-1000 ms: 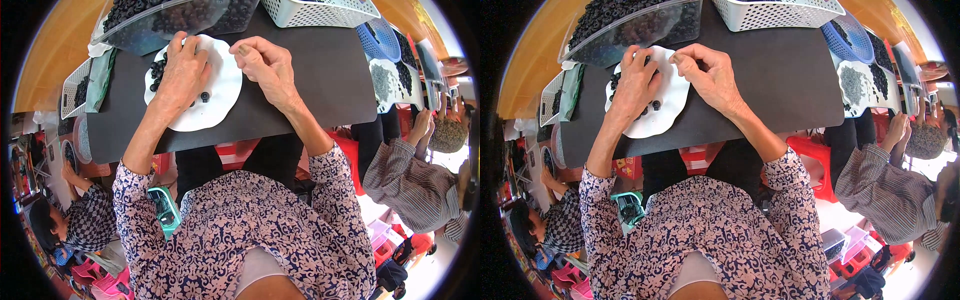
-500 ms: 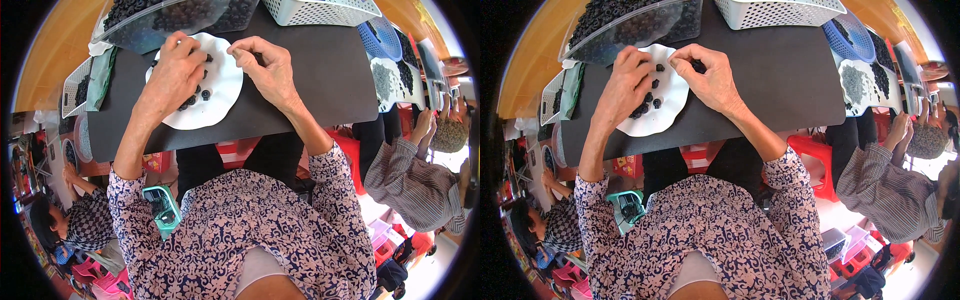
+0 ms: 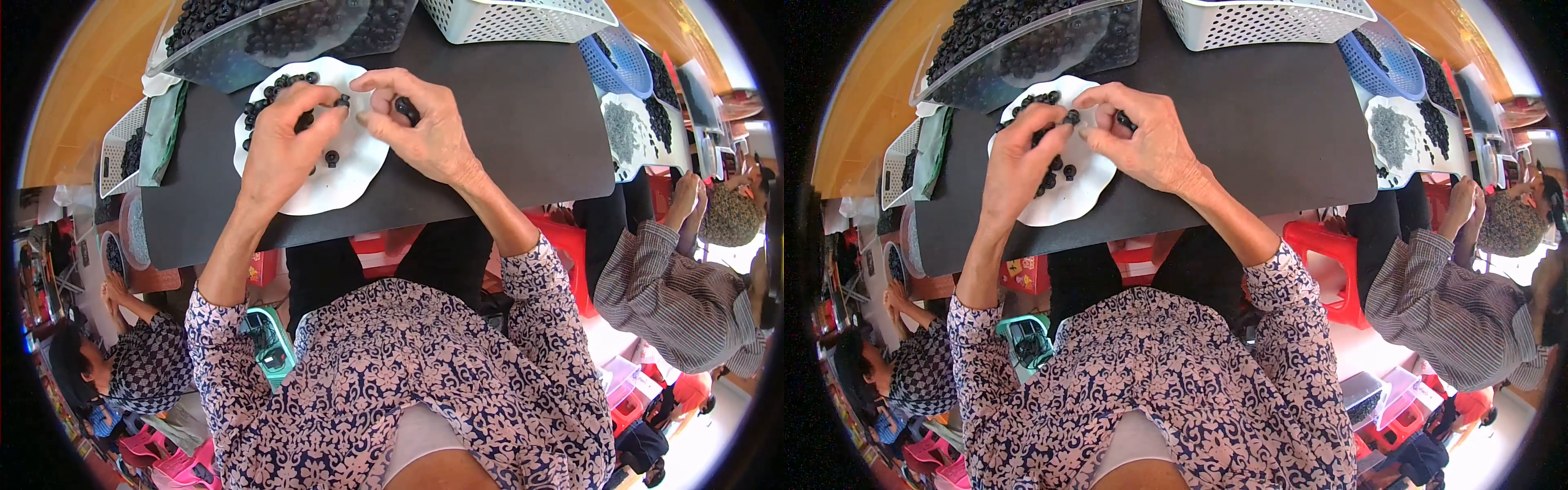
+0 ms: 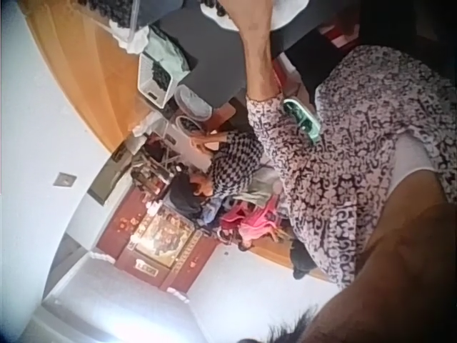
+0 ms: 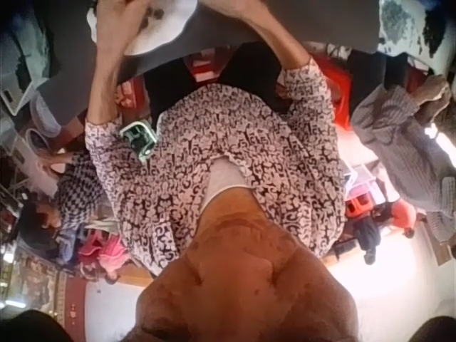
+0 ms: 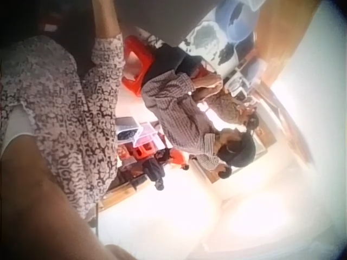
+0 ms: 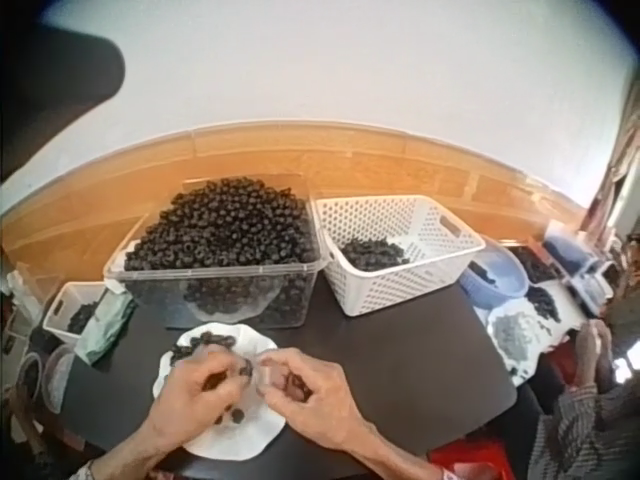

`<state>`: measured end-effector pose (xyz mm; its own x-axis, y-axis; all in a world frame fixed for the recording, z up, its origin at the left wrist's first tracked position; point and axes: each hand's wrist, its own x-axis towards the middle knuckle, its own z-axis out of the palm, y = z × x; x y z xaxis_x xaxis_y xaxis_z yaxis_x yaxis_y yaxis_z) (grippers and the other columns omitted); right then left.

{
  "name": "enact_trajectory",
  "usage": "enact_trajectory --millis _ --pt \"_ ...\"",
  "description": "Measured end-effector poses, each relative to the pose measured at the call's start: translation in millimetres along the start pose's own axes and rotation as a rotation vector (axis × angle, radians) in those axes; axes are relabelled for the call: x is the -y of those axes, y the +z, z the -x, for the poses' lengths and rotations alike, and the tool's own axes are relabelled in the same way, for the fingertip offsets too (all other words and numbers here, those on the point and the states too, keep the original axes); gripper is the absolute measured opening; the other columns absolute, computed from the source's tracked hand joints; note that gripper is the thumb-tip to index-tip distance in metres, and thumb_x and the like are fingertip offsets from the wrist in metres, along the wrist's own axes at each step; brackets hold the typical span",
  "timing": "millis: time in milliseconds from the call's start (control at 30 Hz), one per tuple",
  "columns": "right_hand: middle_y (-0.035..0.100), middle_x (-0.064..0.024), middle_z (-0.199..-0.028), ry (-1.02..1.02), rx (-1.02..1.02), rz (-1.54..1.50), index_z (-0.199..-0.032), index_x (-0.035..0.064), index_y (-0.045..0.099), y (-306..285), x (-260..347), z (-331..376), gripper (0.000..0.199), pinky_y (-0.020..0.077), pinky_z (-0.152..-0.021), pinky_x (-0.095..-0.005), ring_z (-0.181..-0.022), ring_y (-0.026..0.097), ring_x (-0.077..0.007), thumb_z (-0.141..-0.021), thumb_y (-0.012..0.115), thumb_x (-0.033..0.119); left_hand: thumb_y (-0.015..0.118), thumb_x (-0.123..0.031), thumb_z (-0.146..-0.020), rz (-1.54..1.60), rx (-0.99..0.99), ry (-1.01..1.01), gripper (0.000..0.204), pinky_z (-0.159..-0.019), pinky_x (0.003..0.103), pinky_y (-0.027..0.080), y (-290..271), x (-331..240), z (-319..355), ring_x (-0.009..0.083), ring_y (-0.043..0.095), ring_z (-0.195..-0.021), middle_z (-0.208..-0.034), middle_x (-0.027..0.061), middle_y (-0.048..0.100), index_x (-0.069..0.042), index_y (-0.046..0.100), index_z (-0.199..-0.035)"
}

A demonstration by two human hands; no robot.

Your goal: The person assembles small black plastic components by taking pieces from a plate and fitting them together by hand.

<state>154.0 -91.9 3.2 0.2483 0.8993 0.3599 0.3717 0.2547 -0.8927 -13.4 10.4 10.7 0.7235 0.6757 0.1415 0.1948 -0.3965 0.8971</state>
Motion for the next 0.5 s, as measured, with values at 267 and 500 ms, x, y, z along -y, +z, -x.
enact_trajectory --millis 267,500 --pt "0.046 0.0027 -0.069 -0.197 -0.069 0.135 -0.106 0.0078 0.065 10 -4 -2 0.035 0.0368 -0.05 -0.022 -0.055 0.039 -0.0063 -0.073 0.073 0.002 0.06 -0.018 -0.093 0.829 0.085 -0.275 0.022 -0.082 0.024 0.042 15 -3 6 0.0093 0.055 -0.087 -0.092 0.0024 0.065 -0.001 0.067 -0.104" --pt "0.059 -0.0063 -0.08 -0.331 -0.124 0.181 -0.099 0.0045 0.067 5 -8 -3 0.029 0.0494 -0.059 -0.0282 -0.069 0.06 -0.0171 -0.071 0.074 0.001 0.052 -0.02 -0.096 0.602 0.017 -0.26 0.031 -0.088 0.025 0.041 21 -5 -1 0.0109 0.054 -0.096 -0.105 0.0042 0.061 0.004 0.061 -0.114"
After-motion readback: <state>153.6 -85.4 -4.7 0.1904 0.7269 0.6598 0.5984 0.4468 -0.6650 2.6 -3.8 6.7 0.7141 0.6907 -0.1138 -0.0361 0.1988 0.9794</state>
